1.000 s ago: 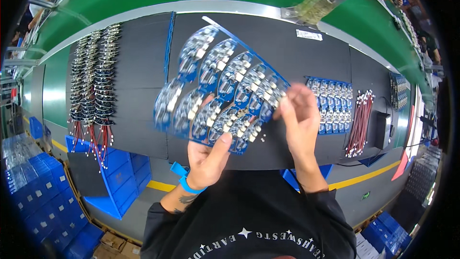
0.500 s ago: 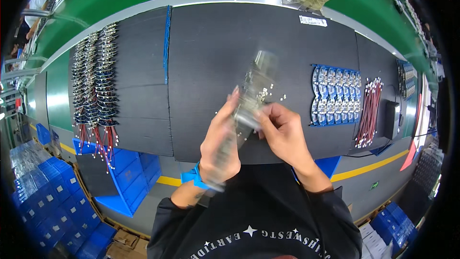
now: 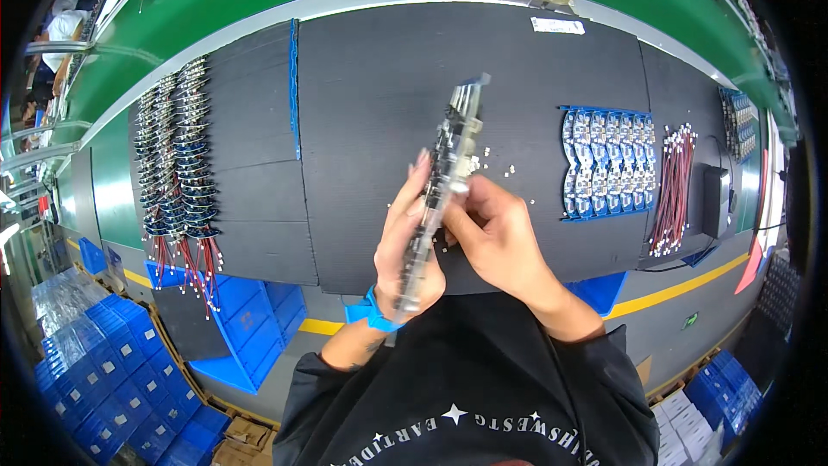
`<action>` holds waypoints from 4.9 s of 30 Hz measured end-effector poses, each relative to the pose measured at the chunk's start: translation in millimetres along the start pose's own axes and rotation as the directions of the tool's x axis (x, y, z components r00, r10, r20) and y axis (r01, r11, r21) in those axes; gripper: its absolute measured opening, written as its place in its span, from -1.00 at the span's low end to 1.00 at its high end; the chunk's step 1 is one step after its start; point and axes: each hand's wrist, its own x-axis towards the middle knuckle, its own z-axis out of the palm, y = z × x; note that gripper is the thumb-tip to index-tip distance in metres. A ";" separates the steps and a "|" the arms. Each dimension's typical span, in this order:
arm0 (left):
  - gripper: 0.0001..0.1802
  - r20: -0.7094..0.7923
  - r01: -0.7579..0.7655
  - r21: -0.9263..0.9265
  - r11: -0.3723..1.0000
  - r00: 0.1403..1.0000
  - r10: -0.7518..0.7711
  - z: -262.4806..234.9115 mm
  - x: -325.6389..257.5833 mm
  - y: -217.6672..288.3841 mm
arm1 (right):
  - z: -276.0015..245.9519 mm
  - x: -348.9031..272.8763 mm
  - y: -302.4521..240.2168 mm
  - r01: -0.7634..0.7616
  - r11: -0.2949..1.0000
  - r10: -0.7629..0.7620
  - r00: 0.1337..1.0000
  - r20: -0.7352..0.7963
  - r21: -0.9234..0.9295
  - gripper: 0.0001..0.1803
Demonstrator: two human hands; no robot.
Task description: The recorder is inserting LED components into circular circuit board panels and organizing wiring harnesses at a factory workstation.
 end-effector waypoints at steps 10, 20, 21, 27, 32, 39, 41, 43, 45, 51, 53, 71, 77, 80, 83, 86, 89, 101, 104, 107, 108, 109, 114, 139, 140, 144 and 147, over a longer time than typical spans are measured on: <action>-0.61 -0.020 0.127 -0.204 0.971 0.991 -0.134 3.5 3.5 4.8 | 5.0 2.3 -2.3 0.078 0.990 -0.088 0.993 0.080 0.121 -0.89; -0.62 -0.009 0.164 0.087 0.983 0.986 -0.164 -2.3 -11.5 -12.8 | -4.6 2.5 3.3 0.125 0.987 -0.124 0.992 0.019 -0.106 -0.87; -0.60 0.027 0.082 0.219 0.972 0.996 -0.090 -4.8 -4.8 -6.5 | 0.3 1.7 -3.1 0.184 0.980 -0.184 0.983 0.014 -0.075 -0.87; -0.47 0.041 0.198 -0.192 0.961 0.980 -0.194 -1.5 -0.3 -9.8 | 13.7 1.2 -16.4 0.141 0.978 -0.154 0.985 0.078 0.152 -0.90; -0.50 0.026 0.289 -0.314 0.904 0.955 -0.296 4.9 -29.8 -31.4 | 15.1 -2.2 -18.1 0.154 0.985 -0.159 0.985 0.071 0.074 -0.91; -0.59 -0.013 0.250 -0.158 0.955 0.967 -0.255 -5.2 -8.4 -19.4 | -5.7 -0.8 -8.8 -0.056 0.998 0.051 0.990 0.131 0.040 -0.83; -0.58 0.000 0.194 -0.152 0.969 0.981 -0.196 -7.3 -7.1 -19.8 | -3.1 2.9 -2.3 0.150 0.985 -0.144 0.987 0.068 -0.089 -0.85; -0.56 -0.015 0.108 -0.166 0.980 0.994 -0.112 -4.1 1.7 -18.5 | 5.1 1.2 -10.0 0.238 0.971 -0.237 0.970 0.046 -0.022 -0.89; -0.54 -0.008 0.139 -0.250 0.958 0.989 -0.146 0.5 -8.2 -25.9 | 10.6 -1.4 -17.0 0.258 0.959 -0.271 0.957 0.106 0.119 -0.92; -0.53 0.044 0.223 -0.229 0.947 0.975 -0.219 -1.8 -20.8 -27.5 | 15.4 -6.5 -30.3 0.152 0.945 -0.198 0.971 0.137 0.290 -0.90; -0.55 -0.044 0.085 -0.187 0.979 0.995 -0.095 0.3 5.3 -6.9 | 11.8 -6.5 -32.1 0.100 0.963 -0.145 0.975 0.168 0.249 -0.88; -0.55 0.019 0.251 -0.177 0.952 0.968 -0.251 -3.7 13.4 -1.8 | 12.3 -11.8 -45.7 0.187 0.936 -0.246 0.954 0.174 0.298 -0.89; -0.51 0.014 0.262 -0.172 0.950 0.964 -0.264 -4.6 12.6 -1.4 | 11.8 -8.7 -39.2 0.030 0.913 -0.125 0.970 0.210 0.406 -0.89; -0.49 0.004 0.269 -0.177 0.947 0.962 -0.273 -3.7 12.3 -1.5 | 7.3 -3.0 -38.7 0.019 0.933 -0.125 0.953 0.277 0.358 -0.87; -0.50 -0.033 0.205 -0.138 0.969 0.977 -0.212 -2.8 17.5 1.3 | 7.8 -7.0 -43.7 0.009 0.956 -0.092 0.958 0.272 0.292 -0.86; -0.53 -0.095 0.055 -0.111 0.992 0.993 -0.065 -3.7 26.5 0.4 | 13.4 -13.4 -46.0 -0.002 0.963 -0.067 0.967 0.244 0.271 -0.86; -0.55 -0.169 -0.060 -0.133 0.989 0.985 0.036 -4.4 38.0 0.0 | 8.1 -17.7 -41.9 0.058 0.977 -0.102 0.973 0.208 0.207 -0.88; -0.59 -0.397 0.233 -0.374 0.898 0.834 -0.382 -20.4 11.0 9.8 | -12.9 17.2 24.0 0.140 0.982 -0.145 0.989 -0.032 -0.130 -0.81; -0.65 -0.454 0.124 -0.547 0.828 0.787 -0.418 -16.4 9.7 16.0 | -16.6 21.0 31.0 0.237 0.950 -0.245 0.970 -0.012 -0.202 -0.80; -0.64 -0.431 0.127 -0.550 0.825 0.803 -0.411 -18.9 4.0 17.9 | -16.4 22.2 24.3 0.277 0.946 -0.282 0.959 -0.010 -0.167 -0.79; -0.63 -0.427 0.138 -0.536 0.833 0.806 -0.409 -19.4 1.9 17.6 | -15.2 22.2 21.7 0.258 0.958 -0.264 0.964 -0.032 -0.121 -0.80; -0.63 -0.423 0.149 -0.522 0.840 0.810 -0.407 -19.6 -0.3 17.3 | -13.6 22.1 18.3 0.240 0.968 -0.244 0.968 -0.053 -0.075 -0.80; -0.63 -0.381 0.196 -0.443 0.875 0.843 -0.381 -16.2 -12.9 16.5 | -7.3 25.5 0.9 0.109 0.993 -0.103 0.988 -0.112 0.050 -0.85; -0.72 -0.329 0.014 -0.067 0.998 0.944 -0.035 -16.2 -10.6 5.1 | 3.3 26.4 -2.6 0.045 0.996 -0.045 0.999 -0.004 0.080 -0.82; -0.72 -0.347 0.016 -0.046 0.999 0.937 -0.031 -16.2 -8.5 5.2 | 4.0 26.7 -3.2 0.025 0.993 -0.026 1.000 0.014 0.114 -0.81; -0.76 -0.453 -0.004 0.114 0.993 0.890 0.056 -12.4 -2.1 1.1 | 1.8 22.7 -0.1 0.010 1.000 -0.011 1.000 0.024 0.014 -0.78; -0.75 -0.616 0.073 -0.047 0.996 0.783 -0.086 -7.3 -5.9 -7.1 | -5.3 15.5 3.0 0.041 0.989 -0.044 0.999 -0.019 -0.140 -0.77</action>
